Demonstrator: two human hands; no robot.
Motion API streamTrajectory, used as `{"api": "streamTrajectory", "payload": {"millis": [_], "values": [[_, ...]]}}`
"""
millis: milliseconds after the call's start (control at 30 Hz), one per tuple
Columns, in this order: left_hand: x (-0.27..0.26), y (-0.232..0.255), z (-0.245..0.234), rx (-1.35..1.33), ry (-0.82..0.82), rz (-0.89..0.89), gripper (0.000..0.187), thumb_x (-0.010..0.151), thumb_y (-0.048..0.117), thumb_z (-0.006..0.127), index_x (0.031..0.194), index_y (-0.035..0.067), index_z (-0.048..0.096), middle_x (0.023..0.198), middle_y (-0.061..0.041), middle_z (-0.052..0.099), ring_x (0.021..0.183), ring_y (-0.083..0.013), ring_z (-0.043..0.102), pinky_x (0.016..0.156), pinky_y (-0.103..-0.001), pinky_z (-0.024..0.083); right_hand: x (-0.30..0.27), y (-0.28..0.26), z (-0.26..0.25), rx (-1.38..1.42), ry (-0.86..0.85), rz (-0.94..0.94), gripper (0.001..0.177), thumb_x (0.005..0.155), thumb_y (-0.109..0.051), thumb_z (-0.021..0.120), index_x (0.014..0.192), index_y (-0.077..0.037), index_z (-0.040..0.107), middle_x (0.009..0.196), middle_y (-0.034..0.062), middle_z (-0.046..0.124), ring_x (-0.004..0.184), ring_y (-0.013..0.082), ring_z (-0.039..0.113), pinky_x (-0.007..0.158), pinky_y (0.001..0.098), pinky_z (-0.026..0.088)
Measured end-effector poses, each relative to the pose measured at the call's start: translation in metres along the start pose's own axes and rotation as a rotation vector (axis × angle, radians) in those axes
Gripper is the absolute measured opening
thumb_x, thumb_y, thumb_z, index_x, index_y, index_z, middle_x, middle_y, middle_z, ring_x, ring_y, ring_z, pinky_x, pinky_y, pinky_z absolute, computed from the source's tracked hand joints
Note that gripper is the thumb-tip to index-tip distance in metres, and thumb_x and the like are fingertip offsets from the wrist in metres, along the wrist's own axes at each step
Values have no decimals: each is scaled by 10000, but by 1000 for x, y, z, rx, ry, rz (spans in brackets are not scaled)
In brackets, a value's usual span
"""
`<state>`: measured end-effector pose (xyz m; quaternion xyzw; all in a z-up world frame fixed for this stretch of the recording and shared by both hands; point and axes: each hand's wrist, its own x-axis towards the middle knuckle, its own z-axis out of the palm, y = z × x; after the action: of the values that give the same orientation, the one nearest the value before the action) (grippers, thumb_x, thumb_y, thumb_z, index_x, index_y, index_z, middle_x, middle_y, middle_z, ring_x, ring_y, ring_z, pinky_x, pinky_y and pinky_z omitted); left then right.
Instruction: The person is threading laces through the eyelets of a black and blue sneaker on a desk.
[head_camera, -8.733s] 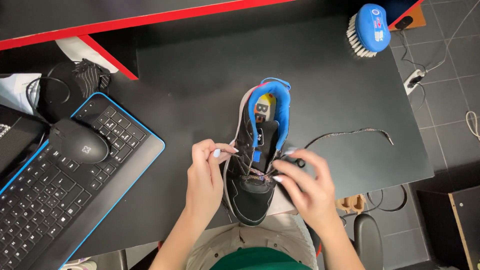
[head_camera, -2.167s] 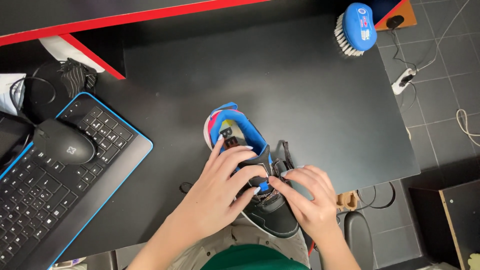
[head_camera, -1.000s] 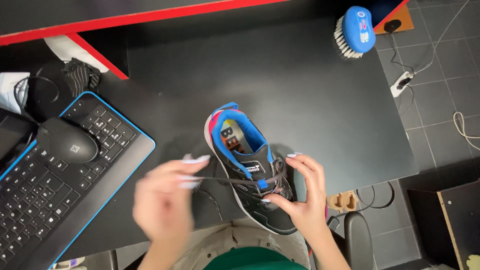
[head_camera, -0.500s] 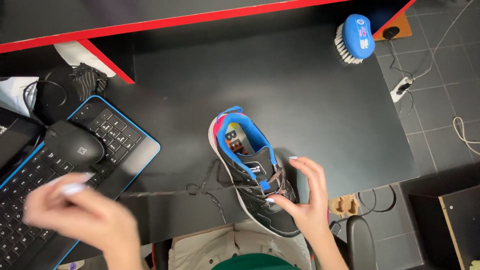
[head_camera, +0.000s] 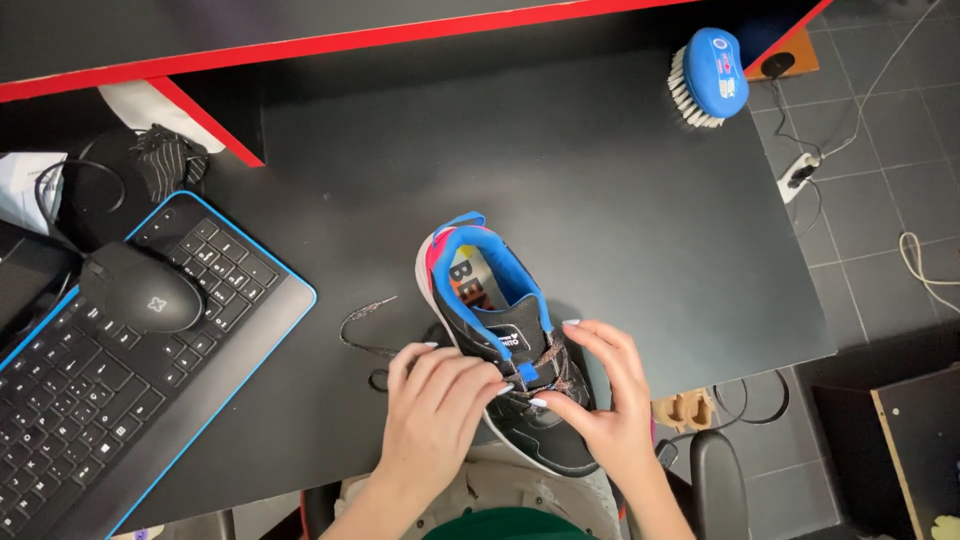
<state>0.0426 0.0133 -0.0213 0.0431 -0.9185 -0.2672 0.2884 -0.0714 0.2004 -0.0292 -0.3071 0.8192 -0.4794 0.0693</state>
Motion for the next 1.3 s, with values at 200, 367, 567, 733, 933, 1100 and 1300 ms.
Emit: {"api": "streamTrajectory", "payload": {"millis": [200, 367, 567, 733, 933, 1100, 1300], "values": [[-1, -13, -10, -81, 58, -13, 38, 973, 28, 676, 1006, 20, 691, 990, -89, 652, 920, -234, 638, 1113, -527, 480, 0, 3, 1, 40, -8, -35, 506, 849, -259, 831, 1311, -140, 662, 1353, 70, 600, 1297, 258, 602, 1133, 441, 489], [-4, -7, -14, -287, -126, -348, 120, 1038, 100, 551, 1070, 67, 662, 1081, -74, 635, 931, -201, 664, 814, -329, 534, 1, 4, 0, 67, -24, -18, 506, 835, -229, 839, 1306, -144, 675, 1355, 63, 599, 1300, 253, 596, 1123, 438, 493], [2, -2, -25, -349, -283, -467, 269, 1064, 141, 409, 1185, 112, 647, 1155, -68, 635, 1004, -203, 695, 792, -328, 530, -2, 7, 3, 45, 66, -100, 435, 789, -217, 891, 1179, -131, 718, 1291, 71, 640, 1238, 258, 647, 1096, 415, 547], [5, 1, -22, -291, -242, -343, 120, 1012, 171, 590, 1056, 139, 697, 949, -8, 640, 704, -164, 630, 598, -301, 501, -3, 10, 3, 57, 69, -112, 418, 789, -191, 896, 1166, -143, 722, 1290, 71, 644, 1226, 267, 661, 1060, 414, 560], [-6, -19, -47, -237, -234, -460, 95, 953, 212, 686, 958, 203, 781, 949, 66, 717, 792, -90, 705, 714, -252, 520, 0, -2, -1, 18, 65, -26, 395, 783, -210, 885, 1149, -161, 743, 1266, 46, 646, 1226, 236, 646, 1069, 404, 527], [-39, -61, -97, -118, -267, -599, 217, 983, 195, 589, 994, 140, 798, 1057, 13, 755, 973, -143, 732, 898, -288, 501, 3, -16, -4, -72, 89, -53, 367, 791, -257, 873, 1121, -155, 749, 1236, 36, 631, 1219, 238, 609, 1064, 411, 489], [-79, -48, -89, 39, -269, -483, 202, 964, 209, 581, 1067, 224, 754, 997, 43, 748, 897, -124, 729, 829, -307, 525, -9, -38, 8, -197, 185, -360, 264, 876, -189, 758, 1071, -24, 692, 1109, 144, 693, 1088, 354, 681, 998, 485, 537]]}}
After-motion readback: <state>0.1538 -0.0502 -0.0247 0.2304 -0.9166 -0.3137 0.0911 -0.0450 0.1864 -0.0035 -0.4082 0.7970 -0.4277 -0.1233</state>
